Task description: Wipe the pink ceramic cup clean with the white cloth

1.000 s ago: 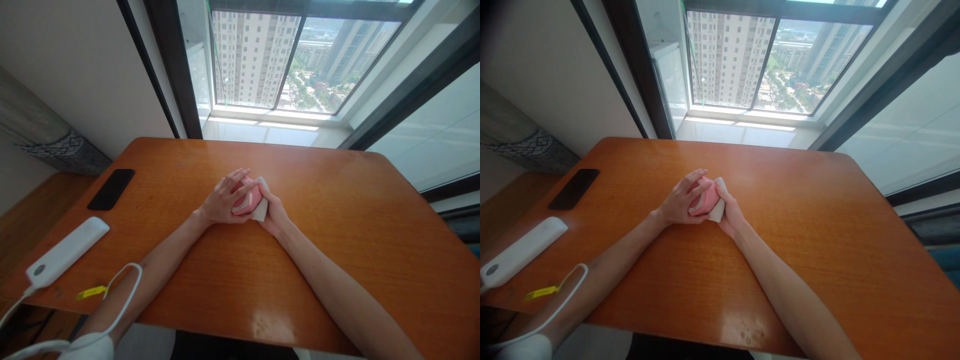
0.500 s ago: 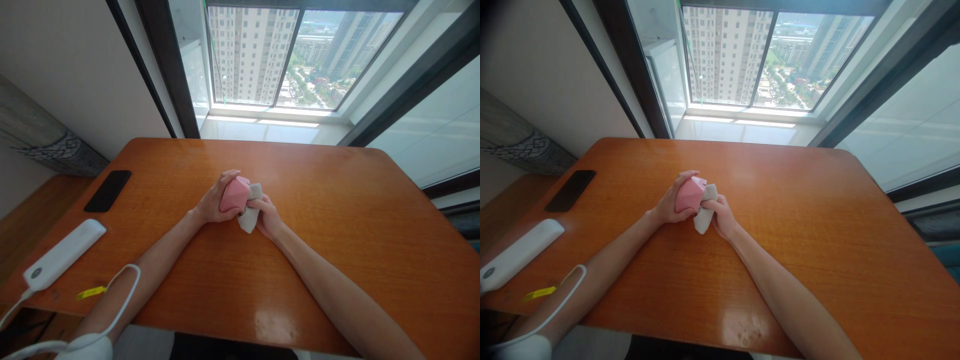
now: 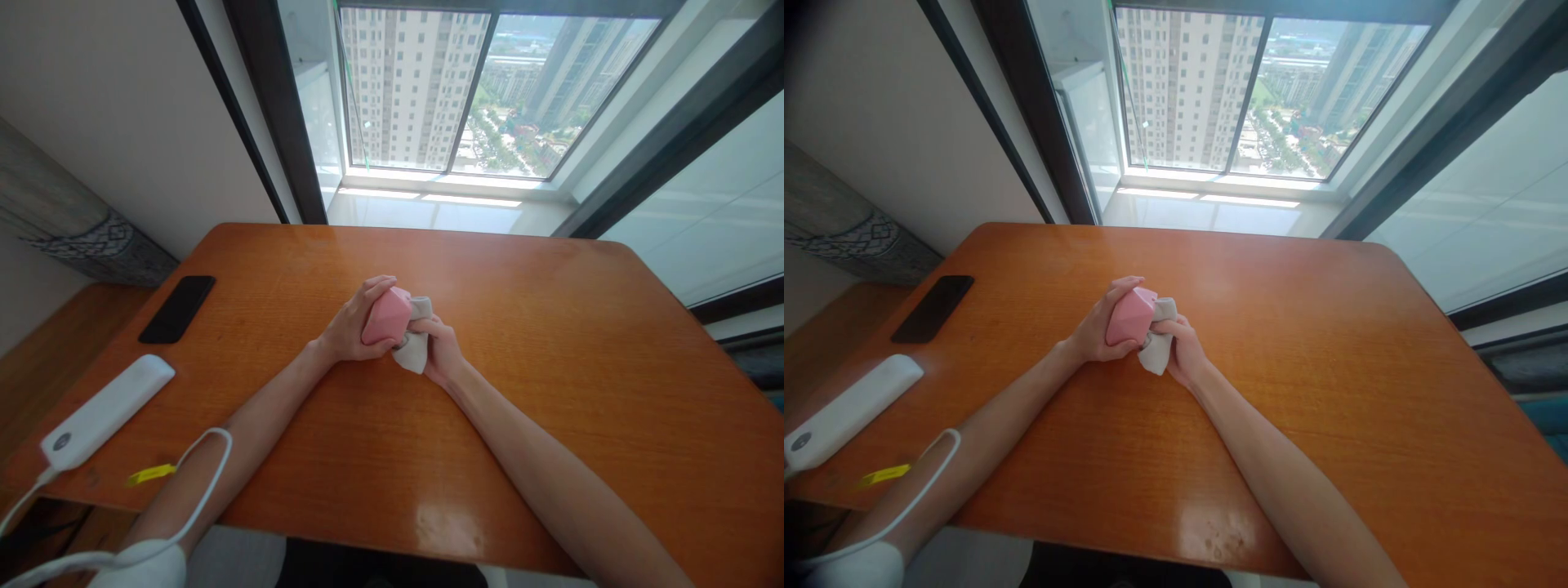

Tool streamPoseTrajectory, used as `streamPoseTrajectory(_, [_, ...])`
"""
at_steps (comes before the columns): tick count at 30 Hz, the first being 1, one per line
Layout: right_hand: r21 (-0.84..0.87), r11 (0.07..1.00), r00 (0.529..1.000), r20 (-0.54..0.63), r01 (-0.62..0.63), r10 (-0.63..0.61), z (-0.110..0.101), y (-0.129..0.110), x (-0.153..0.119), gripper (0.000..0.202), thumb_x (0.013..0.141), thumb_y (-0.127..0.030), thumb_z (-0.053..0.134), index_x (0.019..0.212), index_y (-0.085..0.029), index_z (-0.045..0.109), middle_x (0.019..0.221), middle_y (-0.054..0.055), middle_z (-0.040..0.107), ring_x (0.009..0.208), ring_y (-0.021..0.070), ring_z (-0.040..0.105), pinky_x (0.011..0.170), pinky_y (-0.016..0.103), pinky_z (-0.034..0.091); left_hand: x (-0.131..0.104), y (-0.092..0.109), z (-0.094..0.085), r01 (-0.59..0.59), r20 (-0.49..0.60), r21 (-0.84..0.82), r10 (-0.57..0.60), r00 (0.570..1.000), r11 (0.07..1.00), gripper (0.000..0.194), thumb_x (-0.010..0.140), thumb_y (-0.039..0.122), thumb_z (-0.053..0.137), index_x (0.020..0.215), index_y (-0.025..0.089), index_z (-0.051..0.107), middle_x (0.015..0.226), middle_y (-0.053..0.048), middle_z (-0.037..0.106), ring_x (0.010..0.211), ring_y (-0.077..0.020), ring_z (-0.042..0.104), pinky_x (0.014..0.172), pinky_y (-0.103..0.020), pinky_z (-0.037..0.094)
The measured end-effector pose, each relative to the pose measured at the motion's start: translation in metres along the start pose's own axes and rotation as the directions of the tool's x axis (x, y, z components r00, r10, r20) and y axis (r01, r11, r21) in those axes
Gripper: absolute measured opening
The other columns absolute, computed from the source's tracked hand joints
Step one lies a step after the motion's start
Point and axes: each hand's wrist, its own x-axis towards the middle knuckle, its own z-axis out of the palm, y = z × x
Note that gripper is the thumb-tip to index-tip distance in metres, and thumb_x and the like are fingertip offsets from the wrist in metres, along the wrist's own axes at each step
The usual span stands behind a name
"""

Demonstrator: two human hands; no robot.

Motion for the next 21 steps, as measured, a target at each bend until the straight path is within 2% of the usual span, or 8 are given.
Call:
streamPoseTrajectory(3, [0.035, 0.999, 0.999, -0.031, -0.023, 0.024, -0.0014, -0.0004, 0.0015, 0.020, 0.065, -0.022, 0.079, 0.084, -0.020, 0.073, 0.069, -0.001, 0.071, 0.058, 0.0167, 0.060, 0.058, 0.030, 0.054, 0.0006, 0.0011, 0.0003, -0.058, -0.008, 0.062, 0.058, 0.998, 0.996, 0.100, 0.092, 0.058, 0.078, 0.173, 0.031, 0.027, 0.171, -0.020, 0.041, 0.158, -0.0423, 0.049, 0.129, -0.064, 0.048])
streamPoseTrajectory(6, [0.042, 0.999, 0.998, -0.055, -0.026, 0.028, -0.0027, -0.0010, 0.0026, 0.022, 0.067, -0.023, 0.079, 0.088, -0.022, 0.075, 0.076, -0.001, 0.075, 0.062, 0.0179, 0.061, 0.060, 0.031, 0.055, 0.0003, 0.0003, 0.0008, -0.055, -0.015, 0.047, 0.056, 0.998, 0.997, 0.100, 0.091, 0.058, 0.079, 0.173, 0.031, 0.028, 0.170, -0.020, 0.043, 0.157, -0.0419, 0.050, 0.129, -0.063, 0.048])
streamPoseTrajectory(9, [-0.017, 1.000, 1.000, -0.018, 0.004, -0.004, -0.0022, -0.0011, 0.0028, 0.021, 0.067, -0.024, 0.082, 0.087, -0.021, 0.076, 0.077, 0.001, 0.077, 0.065, 0.0187, 0.065, 0.063, 0.031, 0.058, 0.0000, -0.0003, 0.0004, 0.019, -0.023, -0.047, -0.020, 1.000, 0.999, 0.094, 0.094, 0.063, 0.075, 0.171, 0.028, 0.033, 0.163, -0.019, 0.053, 0.149, -0.0398, 0.058, 0.126, -0.060, 0.051])
streamPoseTrajectory(12, [-0.055, 0.998, 0.999, 0.022, 0.026, -0.025, -0.0017, -0.0005, 0.0032, 0.020, 0.068, -0.025, 0.083, 0.086, -0.019, 0.077, 0.077, 0.002, 0.077, 0.064, 0.0183, 0.066, 0.066, 0.032, 0.060, 0.0004, 0.0006, -0.0005, 0.134, 0.016, -0.140, -0.133, 0.991, 0.981, 0.091, 0.097, 0.070, 0.070, 0.170, 0.028, 0.035, 0.160, -0.018, 0.057, 0.138, -0.0370, 0.067, 0.121, -0.057, 0.055])
streamPoseTrajectory(16, [-0.011, 1.000, 1.000, -0.027, 0.010, -0.010, -0.0033, 0.0008, 0.0049, 0.018, 0.069, -0.025, 0.080, 0.085, -0.019, 0.075, 0.073, 0.001, 0.074, 0.062, 0.0184, 0.064, 0.065, 0.033, 0.059, 0.0006, 0.0011, -0.0006, 0.190, 0.058, -0.151, -0.183, 0.981, 0.970, 0.096, 0.097, 0.073, 0.070, 0.173, 0.030, 0.031, 0.167, -0.018, 0.053, 0.145, -0.0384, 0.063, 0.124, -0.058, 0.053])
streamPoseTrajectory(21, [0.052, 0.998, 0.995, -0.097, -0.029, 0.034, -0.0064, -0.0014, 0.0068, 0.014, 0.068, -0.025, 0.076, 0.081, -0.021, 0.073, 0.072, 0.001, 0.074, 0.061, 0.0183, 0.062, 0.060, 0.031, 0.057, -0.0007, -0.0023, 0.0006, 0.175, 0.138, -0.138, -0.156, 0.978, 0.975, 0.118, 0.089, 0.072, 0.081, 0.178, 0.034, 0.014, 0.178, -0.020, 0.040, 0.152, -0.0424, 0.059, 0.126, -0.060, 0.052])
